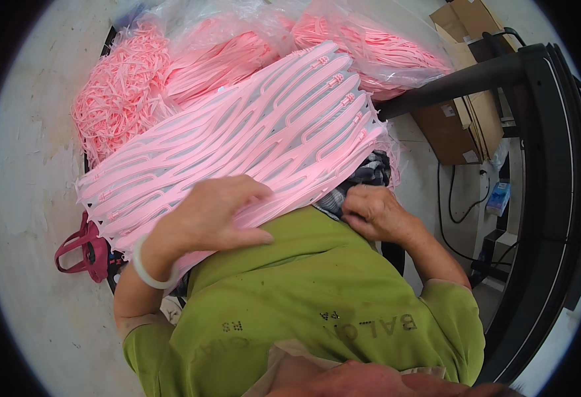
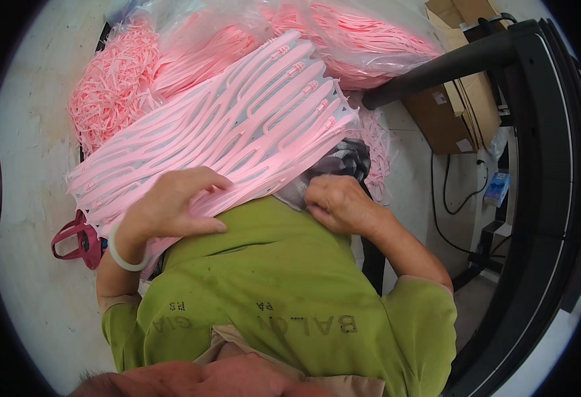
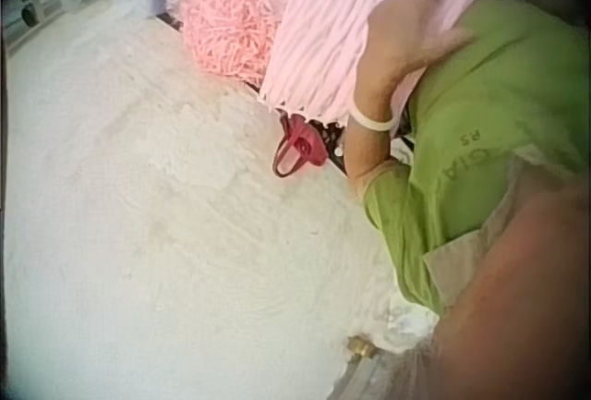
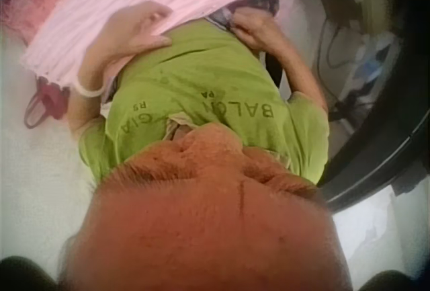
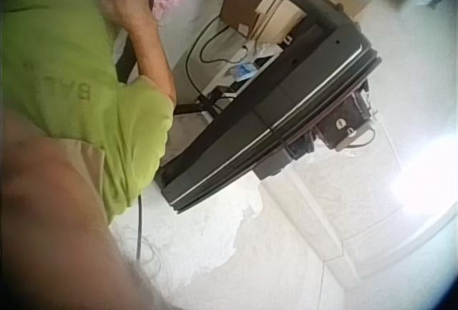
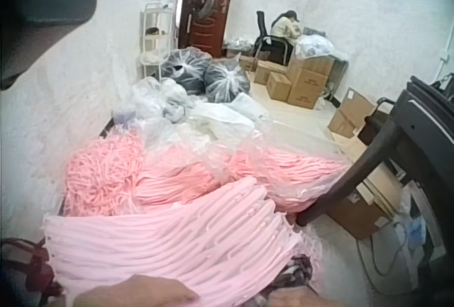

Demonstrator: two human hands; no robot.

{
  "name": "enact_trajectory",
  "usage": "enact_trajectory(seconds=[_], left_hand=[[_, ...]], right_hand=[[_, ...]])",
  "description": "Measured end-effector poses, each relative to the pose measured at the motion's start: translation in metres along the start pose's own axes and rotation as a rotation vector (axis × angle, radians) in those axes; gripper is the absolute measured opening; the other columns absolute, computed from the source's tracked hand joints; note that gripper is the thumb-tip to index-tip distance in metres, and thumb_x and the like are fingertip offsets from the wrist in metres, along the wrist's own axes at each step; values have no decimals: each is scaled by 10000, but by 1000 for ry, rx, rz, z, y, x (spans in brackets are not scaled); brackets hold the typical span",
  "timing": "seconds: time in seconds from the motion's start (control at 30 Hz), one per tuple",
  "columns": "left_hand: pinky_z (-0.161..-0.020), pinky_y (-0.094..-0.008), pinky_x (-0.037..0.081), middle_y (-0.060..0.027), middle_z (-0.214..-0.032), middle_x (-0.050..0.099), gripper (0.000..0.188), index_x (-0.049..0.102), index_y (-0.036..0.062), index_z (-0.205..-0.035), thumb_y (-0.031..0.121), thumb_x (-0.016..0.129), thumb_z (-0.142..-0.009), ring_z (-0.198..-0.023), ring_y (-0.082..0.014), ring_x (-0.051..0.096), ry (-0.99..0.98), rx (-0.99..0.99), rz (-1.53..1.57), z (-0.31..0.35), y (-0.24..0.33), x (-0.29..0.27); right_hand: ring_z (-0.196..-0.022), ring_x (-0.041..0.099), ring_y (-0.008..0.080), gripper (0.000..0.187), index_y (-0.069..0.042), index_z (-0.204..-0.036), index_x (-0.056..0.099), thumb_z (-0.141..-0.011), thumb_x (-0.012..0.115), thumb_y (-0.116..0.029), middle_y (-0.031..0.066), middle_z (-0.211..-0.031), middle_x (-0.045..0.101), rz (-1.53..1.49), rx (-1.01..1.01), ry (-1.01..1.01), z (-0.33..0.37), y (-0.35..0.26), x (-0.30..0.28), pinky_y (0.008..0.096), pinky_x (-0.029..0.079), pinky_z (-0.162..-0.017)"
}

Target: The recorder is sorting, untangling, and bundling pink fabric straps from a large pile into smaller groups and placing them into clear plastic bags.

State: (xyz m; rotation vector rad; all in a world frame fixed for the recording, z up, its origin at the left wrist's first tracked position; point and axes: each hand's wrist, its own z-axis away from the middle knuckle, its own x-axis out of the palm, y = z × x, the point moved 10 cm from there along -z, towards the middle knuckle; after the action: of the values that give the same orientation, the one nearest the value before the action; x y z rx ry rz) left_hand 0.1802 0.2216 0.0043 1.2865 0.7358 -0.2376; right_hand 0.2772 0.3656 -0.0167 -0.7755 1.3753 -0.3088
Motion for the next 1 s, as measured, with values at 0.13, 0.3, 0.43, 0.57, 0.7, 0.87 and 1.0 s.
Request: enact_trajectory(seconds=[0.13,0.3,0.43,0.57,0.7,0.87,1.0], left_hand=[[-702,-392,464,-123,-908,607,309,592,57,-962,283,628,-754,-818,-318,583,-24,18,-1,-10,6,25],[-581,-394,446,-156,-750,579,146,580,25,-854,147,580,-773,-653,-331,566,152,66,-137,-16,2,21],[-535,-367,401,-186,-636,519,101,569,-19,-765,79,548,-781,-560,-323,513,322,-23,108,-17,-10,-16],[-539,-357,409,-186,-652,528,108,575,-21,-785,85,550,-786,-552,-307,515,316,-97,230,-15,-16,-20],[-542,-348,414,-185,-660,543,130,586,-24,-812,99,555,-786,-554,-284,528,353,-35,165,-15,-10,-19],[-546,-349,420,-179,-676,563,143,599,-17,-833,110,555,-783,-557,-289,532,301,-12,107,-16,0,-12],[-570,-322,433,-168,-696,563,149,596,-12,-849,112,585,-767,-589,-263,537,268,4,102,-20,1,-6]], right_hand=[[-700,546,308,137,-32,-732,513,-652,624,-46,108,-704,507,39,26,-177,14,-6,20,381,447,-604],[-733,530,315,213,-25,-807,543,-623,649,-44,109,-753,514,194,102,513,16,1,-32,376,442,-631],[-742,541,294,273,-27,-860,576,-601,660,-44,102,-778,524,-4,-11,109,14,-9,9,376,446,-634],[-701,560,289,339,-18,-929,604,-595,660,-28,99,-790,551,55,-161,57,22,-31,8,354,457,-598],[-706,552,296,273,-21,-889,591,-618,618,-11,112,-804,536,87,-145,127,24,-38,2,367,454,-602],[-752,568,319,245,-21,-902,584,-659,586,11,142,-802,556,96,88,479,10,30,-45,362,456,-626],[-735,576,314,218,-34,-898,582,-684,610,-8,142,-809,574,186,153,556,-8,54,-63,357,455,-626]])
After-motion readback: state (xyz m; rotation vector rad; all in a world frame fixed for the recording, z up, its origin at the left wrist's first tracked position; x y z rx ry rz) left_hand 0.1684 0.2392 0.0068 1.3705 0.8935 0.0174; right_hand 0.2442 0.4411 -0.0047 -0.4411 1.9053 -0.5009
